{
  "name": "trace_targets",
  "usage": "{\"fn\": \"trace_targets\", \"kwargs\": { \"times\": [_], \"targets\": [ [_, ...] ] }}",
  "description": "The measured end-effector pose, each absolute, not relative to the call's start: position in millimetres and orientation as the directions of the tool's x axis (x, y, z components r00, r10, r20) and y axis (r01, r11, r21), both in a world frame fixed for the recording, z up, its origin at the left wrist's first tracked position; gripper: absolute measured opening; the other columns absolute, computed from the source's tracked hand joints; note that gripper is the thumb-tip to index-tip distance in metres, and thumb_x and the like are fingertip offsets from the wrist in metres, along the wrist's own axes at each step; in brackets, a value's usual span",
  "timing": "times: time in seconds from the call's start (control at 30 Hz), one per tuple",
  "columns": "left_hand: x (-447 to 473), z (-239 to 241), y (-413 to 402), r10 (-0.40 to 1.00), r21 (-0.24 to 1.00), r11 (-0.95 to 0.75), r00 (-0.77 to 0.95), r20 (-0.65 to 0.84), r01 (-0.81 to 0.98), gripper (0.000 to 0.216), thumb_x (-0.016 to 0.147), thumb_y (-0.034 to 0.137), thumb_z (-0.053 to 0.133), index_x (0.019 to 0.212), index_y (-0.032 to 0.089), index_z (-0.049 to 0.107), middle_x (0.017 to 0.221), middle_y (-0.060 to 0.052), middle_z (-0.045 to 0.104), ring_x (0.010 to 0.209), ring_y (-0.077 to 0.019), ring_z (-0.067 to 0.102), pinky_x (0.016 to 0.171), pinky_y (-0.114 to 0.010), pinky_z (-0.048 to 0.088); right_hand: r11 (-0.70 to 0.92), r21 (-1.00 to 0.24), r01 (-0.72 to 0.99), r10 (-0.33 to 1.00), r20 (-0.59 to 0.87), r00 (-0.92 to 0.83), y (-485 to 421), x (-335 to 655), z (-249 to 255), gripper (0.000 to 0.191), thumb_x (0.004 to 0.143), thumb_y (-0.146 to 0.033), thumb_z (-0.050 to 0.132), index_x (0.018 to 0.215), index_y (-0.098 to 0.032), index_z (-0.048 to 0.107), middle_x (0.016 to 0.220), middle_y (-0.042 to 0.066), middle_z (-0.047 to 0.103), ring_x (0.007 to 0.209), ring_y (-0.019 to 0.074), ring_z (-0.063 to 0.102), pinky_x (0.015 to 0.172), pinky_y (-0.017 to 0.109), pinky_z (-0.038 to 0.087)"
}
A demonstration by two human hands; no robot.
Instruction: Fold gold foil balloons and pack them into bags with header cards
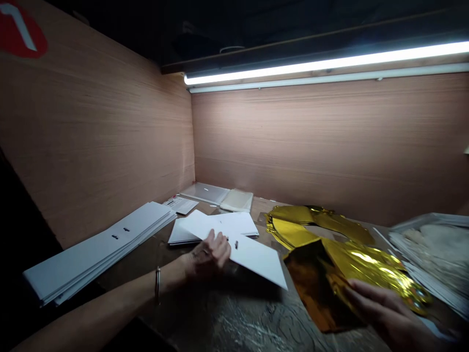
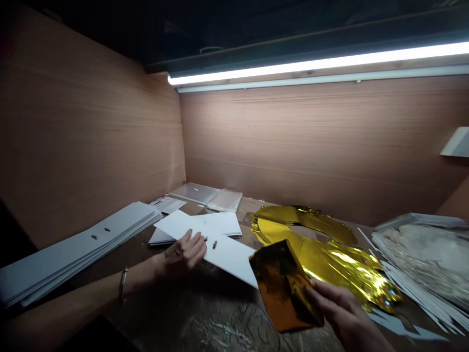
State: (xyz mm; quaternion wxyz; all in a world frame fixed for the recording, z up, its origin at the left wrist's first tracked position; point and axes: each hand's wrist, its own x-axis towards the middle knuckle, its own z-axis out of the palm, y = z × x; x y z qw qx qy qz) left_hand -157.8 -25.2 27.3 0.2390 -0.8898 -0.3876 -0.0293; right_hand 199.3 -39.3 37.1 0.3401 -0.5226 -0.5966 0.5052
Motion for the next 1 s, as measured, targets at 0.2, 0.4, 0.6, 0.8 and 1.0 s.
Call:
{"fn": "trace_targets", "kwargs": {
  "times": [0.2,0.4,0.6,0.8,1.0],
  "targets": [
    [-94.3,-11.6,-58.0,0.345,-0.485,-0.745,0.887,0.308,0.458,0.030,0.078,0.012,0.036,0.104,0.003,0.047,0.106,-0.020,0.051,0.108,-0.0333,0.037,0.087,-0.053,0.027,-0.186,-0.757,0.627,0.892,-0.397,-0.214,-40.1,178.7,33.4,0.020,0.065,-0.035,0.049,0.068,-0.015,0.053,0.057,-0.001,0.050,0.047,0.0088,0.044,0.043,0.020,0.037],
    [-94.5,-13.0,-46.8,0.601,0.131,-0.539,0.271,0.751,0.832,0.052,0.072,0.014,0.052,0.121,0.017,0.033,0.131,-0.014,0.025,0.120,-0.0329,0.014,0.093,-0.057,0.011,-0.167,-0.633,0.756,0.862,-0.466,-0.200,-36.6,177.5,13.8,0.015,0.057,-0.017,0.047,0.044,-0.017,0.038,0.040,-0.006,0.031,0.039,0.0056,0.029,0.035,0.019,0.018],
    [-69.4,-5.2,-42.6,0.955,0.932,-0.252,-0.225,0.195,-0.262,0.054,0.078,0.042,0.042,0.124,0.020,0.025,0.114,-0.013,0.047,0.097,-0.0258,0.050,0.076,-0.039,0.042,-0.078,-0.580,0.811,0.868,-0.439,-0.231,-32.8,171.3,18.4,0.020,0.055,-0.014,0.045,0.040,-0.017,0.032,0.039,-0.007,0.025,0.040,0.0056,0.024,0.038,0.022,0.014],
    [-40.6,-9.5,-51.0,0.985,0.927,-0.171,-0.070,0.157,-0.333,0.046,0.075,0.044,0.047,0.110,0.014,0.045,0.082,-0.006,0.061,0.066,-0.0176,0.057,0.055,-0.024,0.044,-0.071,-0.547,0.834,0.870,-0.442,-0.216,-30.9,170.6,20.4,0.020,0.056,-0.016,0.047,0.040,-0.017,0.034,0.039,-0.007,0.025,0.041,0.0058,0.025,0.039,0.022,0.015],
    [-38.8,-18.0,-55.4,0.922,0.908,-0.376,0.169,0.347,0.186,0.037,0.084,0.032,0.033,0.116,0.016,0.041,0.090,-0.008,0.060,0.082,-0.0208,0.055,0.067,-0.030,0.047,-0.066,-0.539,0.840,0.878,-0.432,-0.209,-22.9,173.6,21.9,0.025,0.061,-0.016,0.048,0.040,-0.017,0.035,0.038,-0.008,0.026,0.039,0.0047,0.025,0.039,0.021,0.016]
  ]
}}
